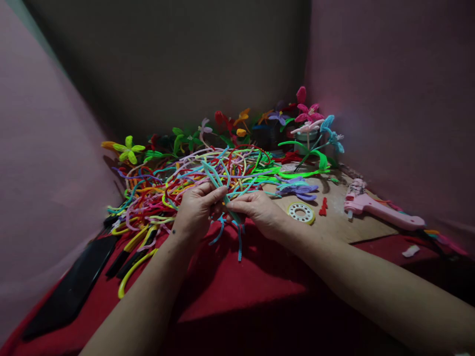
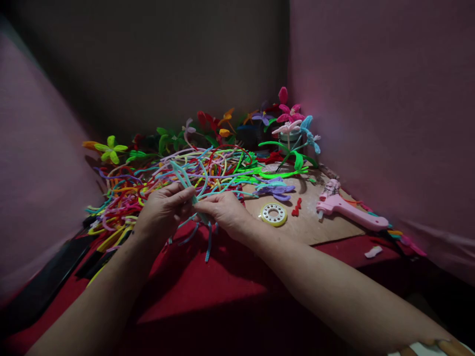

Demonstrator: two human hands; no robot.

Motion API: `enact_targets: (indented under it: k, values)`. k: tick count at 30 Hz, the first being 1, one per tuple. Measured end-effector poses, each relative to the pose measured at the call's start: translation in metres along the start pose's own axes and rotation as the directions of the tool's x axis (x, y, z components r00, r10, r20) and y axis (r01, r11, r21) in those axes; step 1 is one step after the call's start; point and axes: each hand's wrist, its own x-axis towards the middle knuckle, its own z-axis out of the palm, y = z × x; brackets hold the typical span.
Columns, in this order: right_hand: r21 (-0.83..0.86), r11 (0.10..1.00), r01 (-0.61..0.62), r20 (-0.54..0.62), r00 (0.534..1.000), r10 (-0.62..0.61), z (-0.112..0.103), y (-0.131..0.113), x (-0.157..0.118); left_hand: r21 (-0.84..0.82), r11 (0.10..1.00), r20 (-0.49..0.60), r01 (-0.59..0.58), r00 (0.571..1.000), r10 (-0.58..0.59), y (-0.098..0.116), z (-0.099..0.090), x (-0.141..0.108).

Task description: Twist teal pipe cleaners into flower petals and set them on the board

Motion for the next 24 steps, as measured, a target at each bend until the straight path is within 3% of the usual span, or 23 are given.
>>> enact_targets:
  k: [14,19,24]
  values:
    - [0.121,0.986,-0.118,-0.055,0.991,0.125,-0.0018,0.0010,0.0022,0.090,0.995,-0.106,-0.035,0.993,0.045,-0.0012,0.0029,-0.0008]
    - [0.115,0.993,-0.013,-0.062,0.998,0.021,-0.0034,0.0026,0.0032,0.181,0.984,-0.043,-0.002,0.999,0.010,-0.0005,-0.0008,-0.0008]
    - [0.148,0.989,-0.014,-0.090,0.996,0.028,-0.0047,0.0042,0.0057,0.286,0.958,0.081,0.005,0.996,-0.030,0.0056,-0.0038,-0.0025]
